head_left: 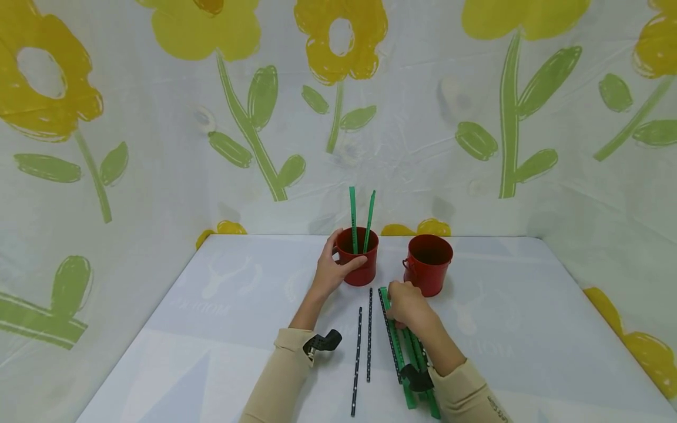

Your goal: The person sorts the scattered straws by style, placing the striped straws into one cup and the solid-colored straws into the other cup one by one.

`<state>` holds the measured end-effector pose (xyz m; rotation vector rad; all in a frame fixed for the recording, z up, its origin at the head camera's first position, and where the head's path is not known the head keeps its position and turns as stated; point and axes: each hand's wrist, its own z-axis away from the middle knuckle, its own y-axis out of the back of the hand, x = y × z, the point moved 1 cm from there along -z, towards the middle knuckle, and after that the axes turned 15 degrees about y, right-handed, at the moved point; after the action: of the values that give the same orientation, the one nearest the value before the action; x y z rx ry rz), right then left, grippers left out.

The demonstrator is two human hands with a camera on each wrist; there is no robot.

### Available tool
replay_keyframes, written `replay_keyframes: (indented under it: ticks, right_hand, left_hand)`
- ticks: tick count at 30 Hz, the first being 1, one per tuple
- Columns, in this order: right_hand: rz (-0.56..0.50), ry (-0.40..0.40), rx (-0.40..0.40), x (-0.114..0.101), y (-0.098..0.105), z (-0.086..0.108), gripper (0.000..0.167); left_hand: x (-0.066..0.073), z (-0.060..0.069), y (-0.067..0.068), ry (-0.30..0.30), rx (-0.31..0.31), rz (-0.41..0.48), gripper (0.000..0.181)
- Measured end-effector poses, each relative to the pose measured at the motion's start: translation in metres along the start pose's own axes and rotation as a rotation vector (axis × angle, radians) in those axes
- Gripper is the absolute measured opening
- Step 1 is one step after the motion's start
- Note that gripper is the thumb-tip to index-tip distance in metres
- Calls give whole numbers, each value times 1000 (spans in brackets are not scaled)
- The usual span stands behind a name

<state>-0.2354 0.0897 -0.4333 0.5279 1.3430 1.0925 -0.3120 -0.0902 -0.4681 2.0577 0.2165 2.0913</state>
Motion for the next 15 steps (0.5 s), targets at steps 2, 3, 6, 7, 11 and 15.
replay_keyframes:
  ticks: [2, 3, 6, 7, 11, 15]
  right_hand:
    - [11, -7, -5, 0, 0, 0, 36]
    - [15, -9, -5, 0, 0, 0, 36]
    - [9, -17, -11, -1, 1, 0, 39]
    - [10, -20, -17, -1, 1, 0, 40]
    - [20, -17, -32, -2, 1, 0, 43]
    - [27, -19, -33, -2, -1, -1, 42]
  left_hand:
    - [0, 0, 0, -1, -1, 0, 86]
    - [1, 0, 0, 2, -1, 0, 86]
    - [2, 1, 0, -4, -3, 2, 88]
    - [3, 1, 0, -5, -3, 2, 89]
    - [3, 2, 0, -1, -2, 1, 88]
    - [3, 3, 0, 1, 0, 7, 85]
